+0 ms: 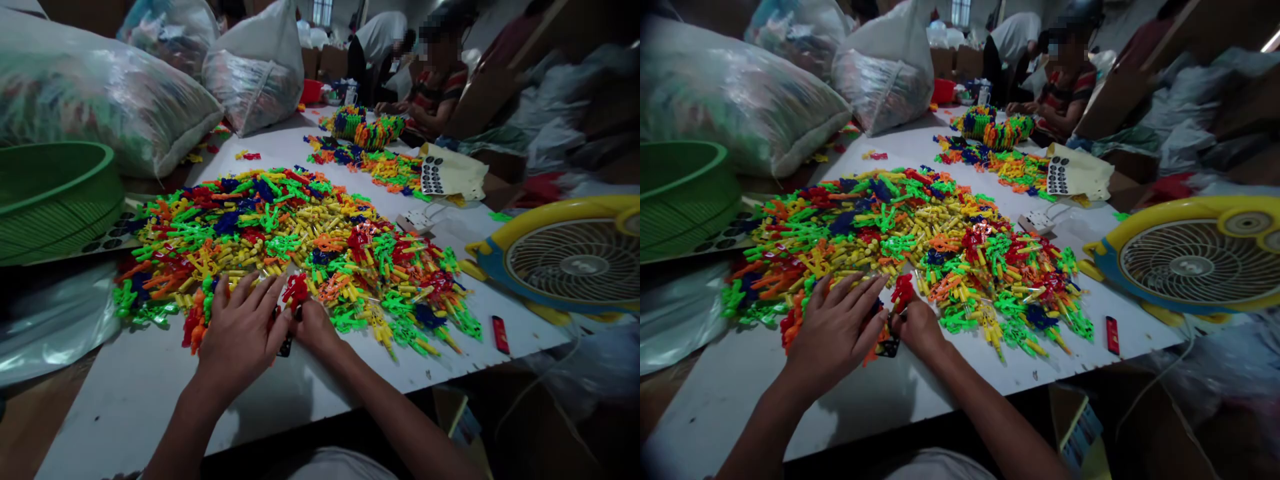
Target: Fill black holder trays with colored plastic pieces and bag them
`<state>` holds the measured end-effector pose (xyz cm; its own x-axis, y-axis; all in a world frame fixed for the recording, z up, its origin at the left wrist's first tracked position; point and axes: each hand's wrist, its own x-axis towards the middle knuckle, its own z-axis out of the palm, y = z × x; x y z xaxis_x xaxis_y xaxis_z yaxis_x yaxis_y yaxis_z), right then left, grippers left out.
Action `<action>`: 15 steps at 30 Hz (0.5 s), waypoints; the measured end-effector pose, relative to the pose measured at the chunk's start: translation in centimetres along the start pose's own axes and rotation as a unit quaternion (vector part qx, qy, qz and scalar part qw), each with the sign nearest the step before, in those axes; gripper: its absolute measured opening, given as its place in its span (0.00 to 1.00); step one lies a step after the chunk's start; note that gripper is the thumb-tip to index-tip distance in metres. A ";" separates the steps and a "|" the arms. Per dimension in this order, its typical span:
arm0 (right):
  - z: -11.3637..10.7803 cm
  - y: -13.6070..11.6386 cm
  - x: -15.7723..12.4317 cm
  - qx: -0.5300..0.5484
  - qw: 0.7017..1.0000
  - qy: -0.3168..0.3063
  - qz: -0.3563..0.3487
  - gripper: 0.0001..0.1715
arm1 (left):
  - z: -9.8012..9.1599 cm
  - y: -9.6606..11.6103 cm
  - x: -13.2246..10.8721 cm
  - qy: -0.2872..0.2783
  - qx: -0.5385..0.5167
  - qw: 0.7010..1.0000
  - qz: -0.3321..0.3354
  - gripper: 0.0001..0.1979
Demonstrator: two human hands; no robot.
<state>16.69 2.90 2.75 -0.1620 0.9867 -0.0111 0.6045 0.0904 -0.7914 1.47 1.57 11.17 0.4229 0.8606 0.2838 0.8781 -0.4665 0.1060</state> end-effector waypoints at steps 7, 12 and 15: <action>1.7 0.2 -0.5 -0.176 0.981 -0.031 -0.074 0.13 | 0.0 0.0 0.2 -0.003 0.004 1.000 0.024 0.22; -4.5 0.1 -0.5 -0.184 0.977 0.037 -0.104 0.16 | 0.1 -0.1 0.2 0.007 0.003 1.000 0.012 0.20; -9.6 0.7 0.1 -0.336 0.937 0.071 -0.064 0.18 | 0.3 0.0 0.4 0.006 0.009 1.000 0.002 0.21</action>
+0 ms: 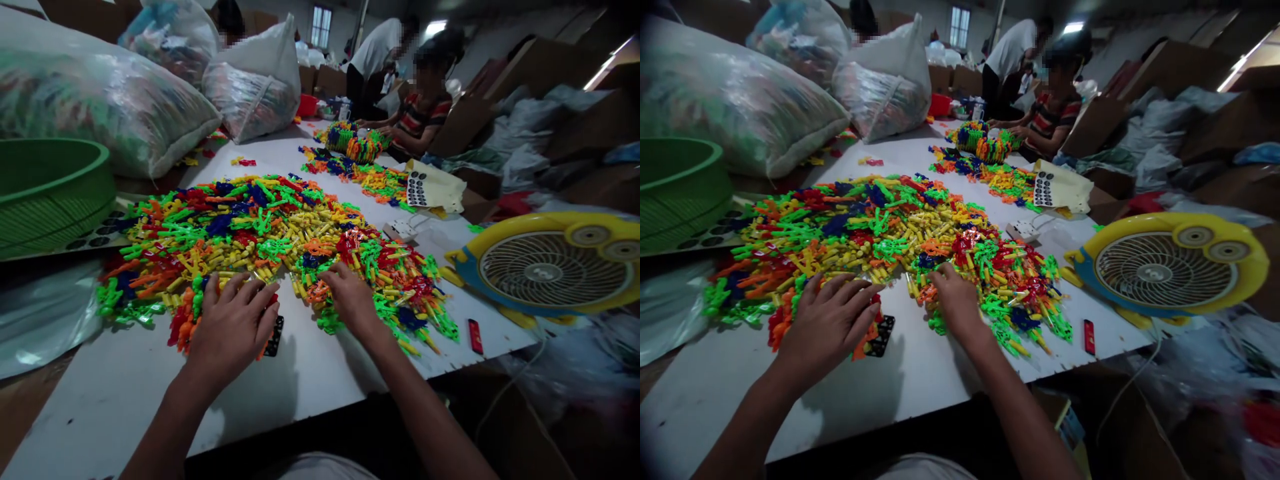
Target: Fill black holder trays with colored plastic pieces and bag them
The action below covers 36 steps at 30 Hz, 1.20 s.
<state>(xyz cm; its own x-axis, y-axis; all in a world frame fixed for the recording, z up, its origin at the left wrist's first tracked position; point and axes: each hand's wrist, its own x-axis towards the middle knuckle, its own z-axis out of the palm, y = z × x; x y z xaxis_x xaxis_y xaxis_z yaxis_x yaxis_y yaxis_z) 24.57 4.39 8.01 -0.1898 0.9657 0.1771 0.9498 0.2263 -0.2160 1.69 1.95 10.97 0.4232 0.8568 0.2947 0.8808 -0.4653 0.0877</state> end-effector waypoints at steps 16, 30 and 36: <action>1.7 0.5 -1.3 0.448 0.890 0.000 0.081 0.13 | 0.1 0.1 1.5 -0.027 -0.058 0.998 0.010 0.25; 8.9 -5.6 -5.0 0.453 0.890 0.020 0.044 0.06 | 0.7 -0.1 1.3 0.017 -0.053 0.998 0.021 0.22; 8.0 -5.7 -4.3 0.471 0.879 -0.032 0.069 0.10 | 0.5 0.0 1.3 0.009 -0.050 0.999 0.015 0.22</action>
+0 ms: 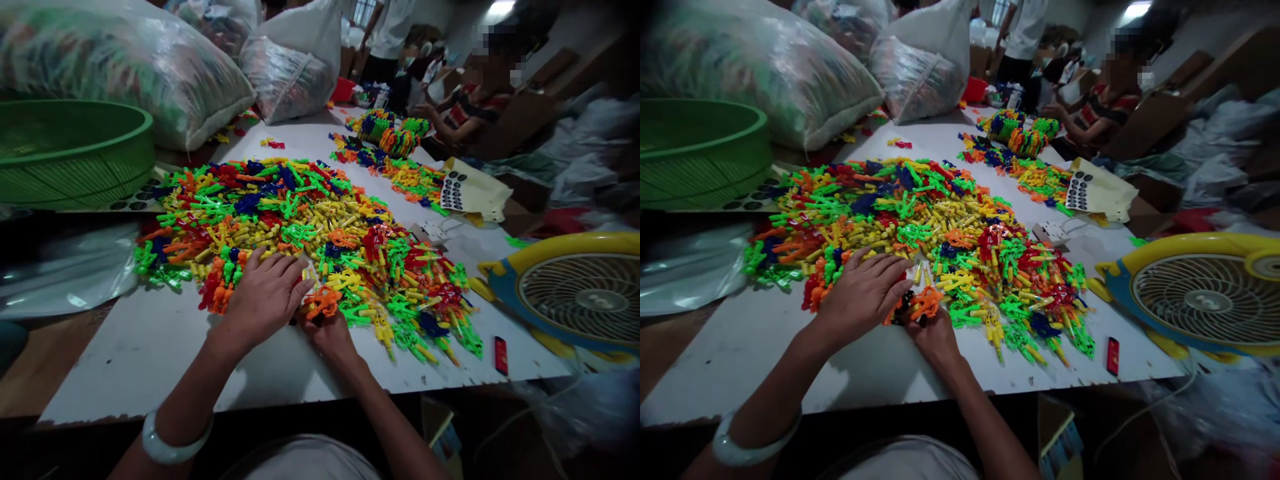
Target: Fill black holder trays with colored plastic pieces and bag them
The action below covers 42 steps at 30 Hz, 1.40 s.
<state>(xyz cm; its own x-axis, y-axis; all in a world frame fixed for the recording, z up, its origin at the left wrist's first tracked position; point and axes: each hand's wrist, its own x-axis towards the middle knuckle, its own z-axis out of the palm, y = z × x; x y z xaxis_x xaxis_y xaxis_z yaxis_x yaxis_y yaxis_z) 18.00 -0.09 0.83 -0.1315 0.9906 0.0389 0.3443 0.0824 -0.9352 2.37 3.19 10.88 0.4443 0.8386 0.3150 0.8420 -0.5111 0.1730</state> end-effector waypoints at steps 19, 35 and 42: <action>1.0 -1.7 -0.4 -0.059 0.998 -0.016 0.005 0.04 | -0.3 0.3 -0.2 0.000 -0.011 1.000 0.000 0.24; 0.4 -3.7 0.1 -0.270 0.960 -0.077 0.002 0.09 | -0.3 0.1 -0.4 0.005 0.009 1.000 -0.012 0.27; -5.4 -4.5 2.2 -0.481 0.871 0.039 -0.088 0.12 | -1.3 -0.3 -0.7 -0.020 -0.029 0.999 0.011 0.24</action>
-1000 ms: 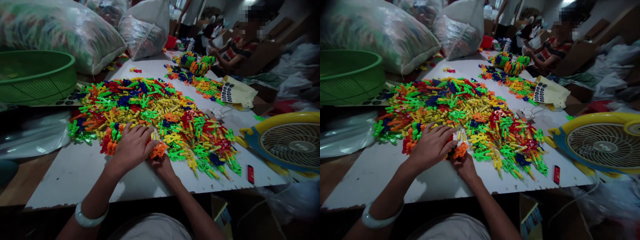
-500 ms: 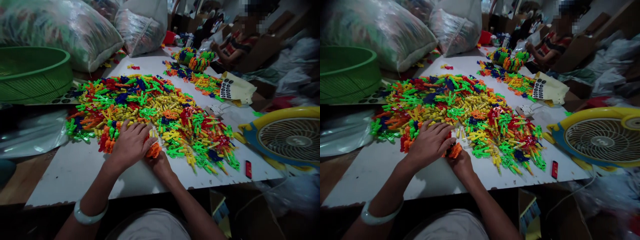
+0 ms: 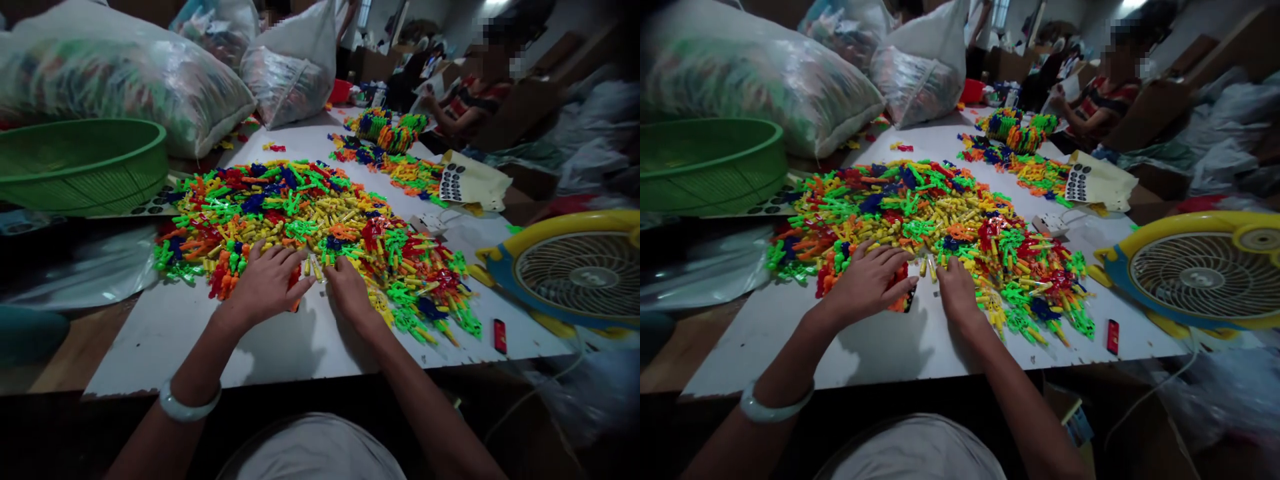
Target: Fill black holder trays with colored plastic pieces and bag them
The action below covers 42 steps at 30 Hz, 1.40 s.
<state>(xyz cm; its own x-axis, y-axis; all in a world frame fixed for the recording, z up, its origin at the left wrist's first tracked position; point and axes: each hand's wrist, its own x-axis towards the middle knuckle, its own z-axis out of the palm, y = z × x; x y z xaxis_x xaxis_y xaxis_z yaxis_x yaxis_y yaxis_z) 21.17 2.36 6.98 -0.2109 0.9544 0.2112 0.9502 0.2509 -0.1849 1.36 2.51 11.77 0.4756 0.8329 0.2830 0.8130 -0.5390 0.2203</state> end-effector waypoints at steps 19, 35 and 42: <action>-0.2 1.2 -4.8 -0.074 0.995 -0.070 -0.006 0.09 | -0.4 0.0 -0.5 -0.019 0.003 1.000 0.019 0.23; 6.5 -4.3 -2.4 0.450 0.888 -0.051 0.077 0.09 | 0.0 0.0 -0.8 -0.009 0.028 0.999 0.012 0.19; 6.1 -8.1 -3.0 0.182 0.976 -0.102 0.064 0.17 | 0.2 0.7 -0.2 -0.031 0.064 0.997 -0.023 0.24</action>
<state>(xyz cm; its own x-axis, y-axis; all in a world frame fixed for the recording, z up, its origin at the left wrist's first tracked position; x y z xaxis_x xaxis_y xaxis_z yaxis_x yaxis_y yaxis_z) 12.69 -1.53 1.99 -0.1729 0.9846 -0.0242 0.8352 0.1336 -0.5335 1.94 1.98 11.71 0.4525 0.8651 0.2165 0.8691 -0.4822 0.1101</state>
